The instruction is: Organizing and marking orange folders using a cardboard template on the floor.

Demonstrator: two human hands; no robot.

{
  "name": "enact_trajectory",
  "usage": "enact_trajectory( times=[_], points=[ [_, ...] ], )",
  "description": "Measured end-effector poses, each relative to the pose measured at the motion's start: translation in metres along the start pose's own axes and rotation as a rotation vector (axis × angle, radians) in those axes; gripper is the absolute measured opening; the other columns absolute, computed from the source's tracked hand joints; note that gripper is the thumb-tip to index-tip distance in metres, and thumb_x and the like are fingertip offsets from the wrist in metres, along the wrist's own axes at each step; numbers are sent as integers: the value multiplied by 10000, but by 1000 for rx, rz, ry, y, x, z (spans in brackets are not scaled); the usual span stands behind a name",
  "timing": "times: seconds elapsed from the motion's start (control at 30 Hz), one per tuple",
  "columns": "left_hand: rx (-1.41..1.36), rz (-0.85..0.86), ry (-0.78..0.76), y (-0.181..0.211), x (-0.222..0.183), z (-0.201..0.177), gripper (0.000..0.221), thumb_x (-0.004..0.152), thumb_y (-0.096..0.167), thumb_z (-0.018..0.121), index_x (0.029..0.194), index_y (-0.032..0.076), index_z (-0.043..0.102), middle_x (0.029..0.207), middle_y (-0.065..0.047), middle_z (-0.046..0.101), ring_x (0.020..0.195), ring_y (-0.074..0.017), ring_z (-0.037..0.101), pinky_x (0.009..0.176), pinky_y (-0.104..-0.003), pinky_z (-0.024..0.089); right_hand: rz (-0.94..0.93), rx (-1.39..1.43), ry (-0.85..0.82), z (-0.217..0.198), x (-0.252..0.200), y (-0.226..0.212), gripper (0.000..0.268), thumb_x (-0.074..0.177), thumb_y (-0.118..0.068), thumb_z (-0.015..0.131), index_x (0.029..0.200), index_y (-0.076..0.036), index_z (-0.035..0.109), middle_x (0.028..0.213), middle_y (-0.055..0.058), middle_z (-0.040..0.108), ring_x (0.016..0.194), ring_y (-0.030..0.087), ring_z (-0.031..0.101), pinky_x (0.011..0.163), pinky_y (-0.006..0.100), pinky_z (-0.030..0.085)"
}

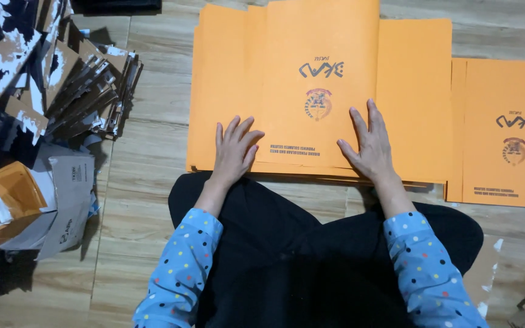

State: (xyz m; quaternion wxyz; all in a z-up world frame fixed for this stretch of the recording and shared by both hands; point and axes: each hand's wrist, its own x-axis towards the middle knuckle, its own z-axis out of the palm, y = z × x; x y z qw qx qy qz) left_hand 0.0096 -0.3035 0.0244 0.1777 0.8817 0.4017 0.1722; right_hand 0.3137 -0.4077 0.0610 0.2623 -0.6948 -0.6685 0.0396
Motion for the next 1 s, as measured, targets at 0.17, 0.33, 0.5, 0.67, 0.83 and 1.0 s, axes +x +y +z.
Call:
enact_trajectory(
  times=[0.17, 0.33, 0.5, 0.67, 0.83, 1.0],
  points=[
    [-86, -14, 56, -2, 1, 3, 346, 894, 336, 462, 1210, 199, 432, 1378, -76, 333, 1313, -274, 247, 1069, -503, 75, -16, 44, -7, 1, 0, 7, 646, 829, -429, 539, 1370, -139, 338, 1422, 211, 188, 1273, 405, 278, 1049, 486, 222],
    [-61, -13, 66, 4, 3, 0, 347, 893, 346, 460, 1199, 186, 422, 1372, -80, 325, 1317, -273, 238, 1071, -497, 67, -45, 23, -8, 1, 0, 13, 631, 827, -449, 534, 1351, -141, 366, 1419, 200, 209, 1265, 392, 296, 1049, 469, 233],
    [-88, -12, 67, 7, 2, -4, 314, 893, 360, 444, 1163, 200, 448, 1361, -74, 337, 1316, -280, 234, 1068, -502, 62, -63, 41, -30, -4, 2, 15, 634, 813, -453, 541, 1340, -141, 379, 1416, 198, 224, 1268, 386, 294, 1056, 457, 232],
    [-74, -4, 45, 8, 2, -7, 289, 887, 362, 452, 1131, 207, 456, 1367, -66, 328, 1321, -283, 218, 1064, -516, 65, -54, 4, -64, -1, 5, 21, 642, 819, -511, 512, 1348, -174, 373, 1415, 172, 245, 1267, 390, 285, 1057, 463, 226],
    [-26, 18, 21, 9, 2, -8, 277, 900, 374, 431, 1122, 212, 465, 1373, -64, 323, 1320, -283, 212, 1061, -509, 64, -1, -132, -72, -1, -8, 14, 612, 840, -500, 499, 1356, -195, 374, 1418, 150, 260, 1264, 396, 282, 1038, 480, 230],
    [16, 28, 13, 7, 1, -5, 264, 906, 368, 434, 1119, 215, 467, 1375, -62, 326, 1312, -289, 226, 1055, -512, 75, -63, -82, 16, -39, -32, 66, 519, 861, -302, 569, 1305, -81, 415, 1282, 203, 407, 1178, 387, 406, 1001, 435, 323]
  ],
)
